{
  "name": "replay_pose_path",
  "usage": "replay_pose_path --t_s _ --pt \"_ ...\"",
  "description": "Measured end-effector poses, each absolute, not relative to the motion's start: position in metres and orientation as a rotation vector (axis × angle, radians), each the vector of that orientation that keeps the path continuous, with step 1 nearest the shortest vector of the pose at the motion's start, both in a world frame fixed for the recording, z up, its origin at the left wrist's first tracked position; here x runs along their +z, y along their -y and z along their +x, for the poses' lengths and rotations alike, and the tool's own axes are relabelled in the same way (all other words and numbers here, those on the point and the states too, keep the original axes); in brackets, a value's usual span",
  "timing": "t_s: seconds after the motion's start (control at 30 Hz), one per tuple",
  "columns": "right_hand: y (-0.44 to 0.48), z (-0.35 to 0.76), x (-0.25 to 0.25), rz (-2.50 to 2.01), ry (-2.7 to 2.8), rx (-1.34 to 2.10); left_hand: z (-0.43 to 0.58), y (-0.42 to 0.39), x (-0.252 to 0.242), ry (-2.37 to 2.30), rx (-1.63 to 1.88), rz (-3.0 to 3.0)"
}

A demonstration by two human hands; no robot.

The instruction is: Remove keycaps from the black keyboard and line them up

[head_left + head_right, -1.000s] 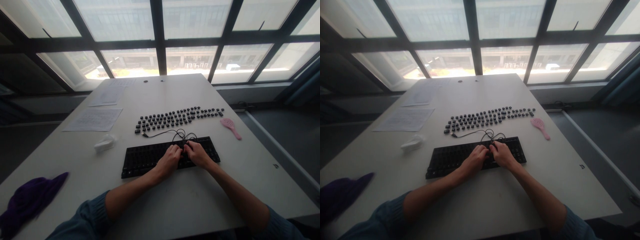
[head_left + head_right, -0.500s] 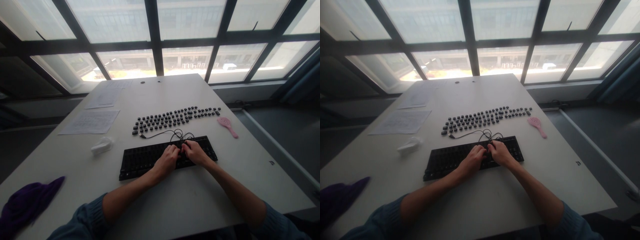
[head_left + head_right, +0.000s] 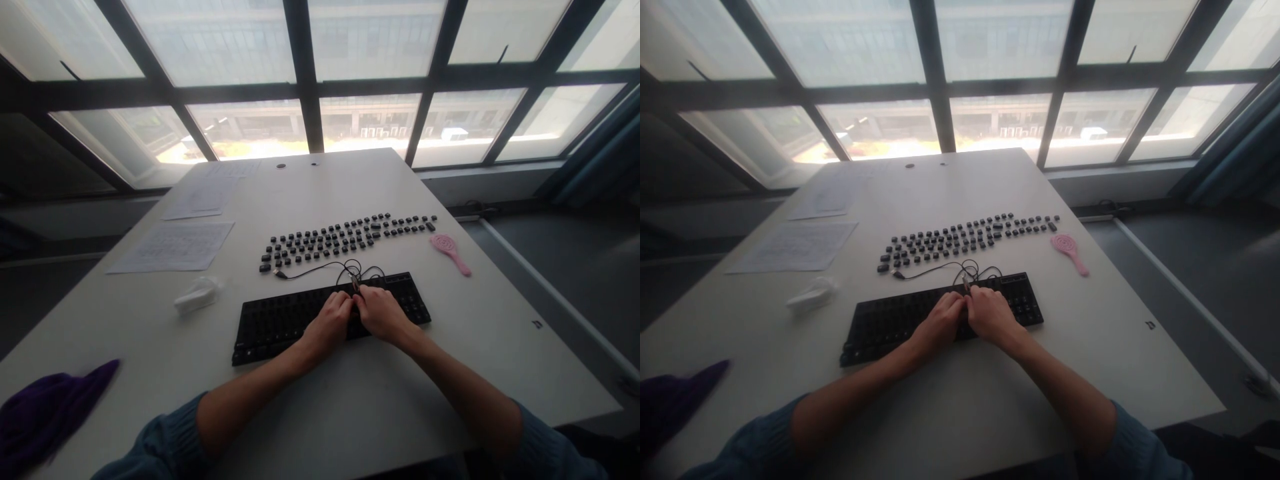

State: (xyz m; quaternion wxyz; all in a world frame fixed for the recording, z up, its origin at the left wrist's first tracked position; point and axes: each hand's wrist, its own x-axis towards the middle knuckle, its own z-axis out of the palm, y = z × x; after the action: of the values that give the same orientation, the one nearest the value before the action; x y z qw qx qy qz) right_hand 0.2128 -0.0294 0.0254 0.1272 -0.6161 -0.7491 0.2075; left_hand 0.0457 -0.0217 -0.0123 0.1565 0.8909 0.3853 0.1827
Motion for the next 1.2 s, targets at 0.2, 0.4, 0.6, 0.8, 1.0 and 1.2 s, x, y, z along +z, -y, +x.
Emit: replay_pose_path --t_s 0.2,0.4,0.6,0.8,1.0,1.2 --pt "0.024 0.219 0.021 -1.771 2.111 0.650 0.045 0.019 -0.021 -1.103 0.539 2.546" --pt "0.026 0.219 0.017 -1.714 2.027 0.675 0.044 0.021 -0.017 -1.095 0.511 2.531" --pt "0.030 0.217 0.016 -1.717 1.882 0.709 0.043 0.019 -0.018 -1.058 0.572 2.526" --pt "0.029 0.221 0.010 -1.577 1.577 0.781 0.044 0.019 -0.003 -1.074 0.808 2.514" --pt "0.023 0.245 0.021 -1.333 1.290 0.849 0.037 0.007 0.052 -1.160 0.868 2.531" --pt "-0.006 0.332 0.017 -1.486 1.226 0.436 0.072 -0.071 0.080 -1.207 0.811 2.625"
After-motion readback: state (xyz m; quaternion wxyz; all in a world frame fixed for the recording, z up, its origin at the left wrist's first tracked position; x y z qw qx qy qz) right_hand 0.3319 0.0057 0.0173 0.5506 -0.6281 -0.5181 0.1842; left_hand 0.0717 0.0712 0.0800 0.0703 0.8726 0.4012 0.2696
